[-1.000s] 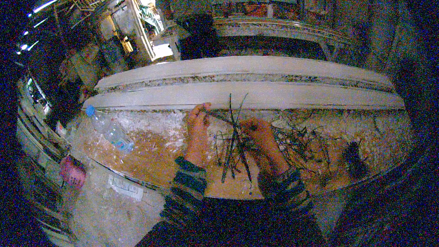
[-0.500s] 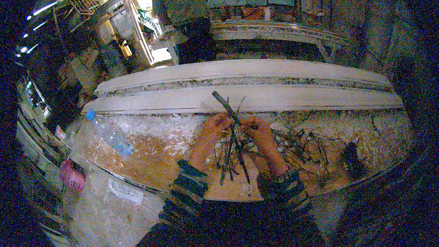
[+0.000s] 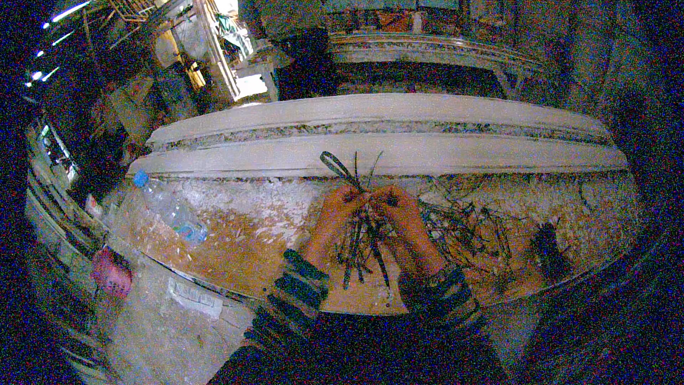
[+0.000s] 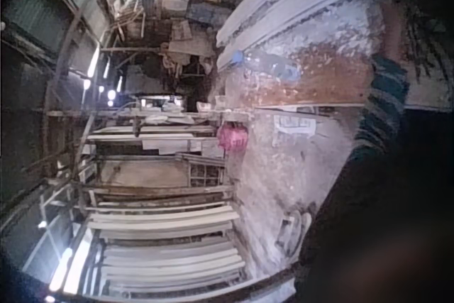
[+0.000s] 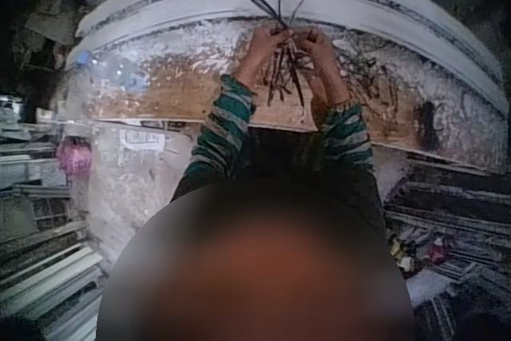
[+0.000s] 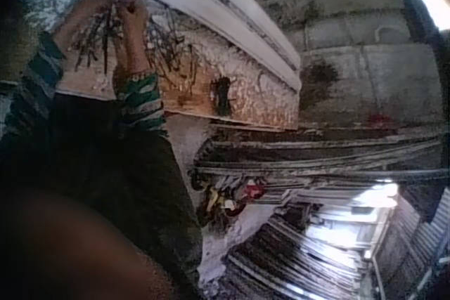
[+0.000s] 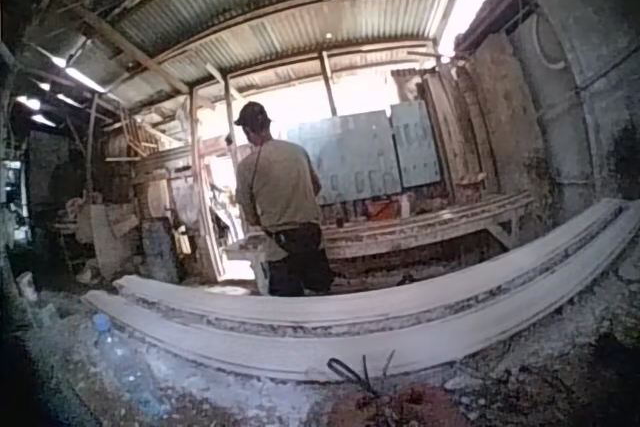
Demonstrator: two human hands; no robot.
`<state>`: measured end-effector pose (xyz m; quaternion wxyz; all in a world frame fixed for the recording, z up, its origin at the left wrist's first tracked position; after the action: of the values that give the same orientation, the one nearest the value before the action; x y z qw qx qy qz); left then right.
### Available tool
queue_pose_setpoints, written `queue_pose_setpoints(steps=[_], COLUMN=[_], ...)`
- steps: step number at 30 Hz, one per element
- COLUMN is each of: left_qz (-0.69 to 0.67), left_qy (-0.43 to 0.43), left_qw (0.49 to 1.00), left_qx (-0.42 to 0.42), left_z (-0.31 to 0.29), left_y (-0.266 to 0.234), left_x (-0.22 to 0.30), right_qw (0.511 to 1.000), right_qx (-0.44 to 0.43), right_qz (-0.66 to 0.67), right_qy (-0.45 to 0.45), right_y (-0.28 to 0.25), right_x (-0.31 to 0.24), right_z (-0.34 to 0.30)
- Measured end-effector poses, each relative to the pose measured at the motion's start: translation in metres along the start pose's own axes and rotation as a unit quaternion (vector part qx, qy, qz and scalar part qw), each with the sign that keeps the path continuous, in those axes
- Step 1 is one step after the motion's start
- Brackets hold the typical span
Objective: The person repeatedly picks up, separates, and organizes black cable ties on a workbench. They handle the ties one at a time, occasionally grouping them, while another person works on a boat hull in the background.
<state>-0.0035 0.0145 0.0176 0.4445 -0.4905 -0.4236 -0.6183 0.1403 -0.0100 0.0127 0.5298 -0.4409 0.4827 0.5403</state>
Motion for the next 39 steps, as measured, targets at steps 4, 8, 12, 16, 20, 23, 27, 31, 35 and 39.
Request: queue_pose_setpoints(steps=[4, 8, 12, 16, 20, 23, 27, 31, 35, 39], left_qz=[-0.066, -0.047, -0.084, -0.046, -0.118, -0.115, -0.122, -0.102, -0.116, -0.11], left_qy=[-0.012, -0.018, -0.026, -0.026, -0.051, -0.057, -0.06, -0.057, -0.055, -0.049], left_qw=[0.997, 0.999, 0.996, 0.998, 0.992, 0.992, 0.991, 0.993, 0.992, 0.993], left_qx=[0.026, 0.013, 0.004, 0.025, 0.015, 0.016, 0.012, 0.019, 0.007, 0.014], left_z=[0.004, 0.012, 0.011, 0.005, 0.005, 0.006, 0.007, 0.008, 0.009, 0.008], left_y=[-0.003, -0.01, -0.012, -0.014, -0.012, -0.013, -0.015, -0.016, -0.013, -0.013], left_x=[-0.008, -0.015, -0.013, -0.005, -0.003, -0.005, -0.007, -0.009, -0.01, -0.009], right_qw=[1.0, 1.0, 1.0, 0.999, 0.995, 0.998, 0.998, 0.999, 0.998, 0.996], right_qx=[-0.004, -0.001, -0.012, -0.025, -0.029, -0.025, -0.026, -0.026, -0.04, -0.044], right_qz=[0.006, 0.001, -0.001, -0.003, -0.073, -0.048, -0.04, -0.021, -0.014, -0.04], right_qy=[0.009, 0.004, -0.003, -0.035, -0.068, -0.035, -0.04, -0.041, -0.04, -0.061], right_y=[0.002, 0.003, 0.004, 0.005, 0.005, 0.005, 0.009, 0.01, 0.008, 0.009], right_x=[-0.002, -0.006, -0.01, -0.011, -0.014, -0.016, -0.02, -0.02, -0.016, -0.016], right_z=[0.001, -0.003, -0.005, -0.005, -0.003, -0.007, -0.008, -0.008, -0.006, -0.005])
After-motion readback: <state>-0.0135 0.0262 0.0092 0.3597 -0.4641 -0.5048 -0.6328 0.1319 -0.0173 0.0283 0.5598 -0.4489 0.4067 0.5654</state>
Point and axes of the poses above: each hand's wrist, its own z-axis towards the middle knuckle, its own y-axis out of the palm, x = y × z, the point moved 2 cm from there along z, towards the middle knuckle, and after that the axes turned 3 degrees about x, right-handed, at the moved point
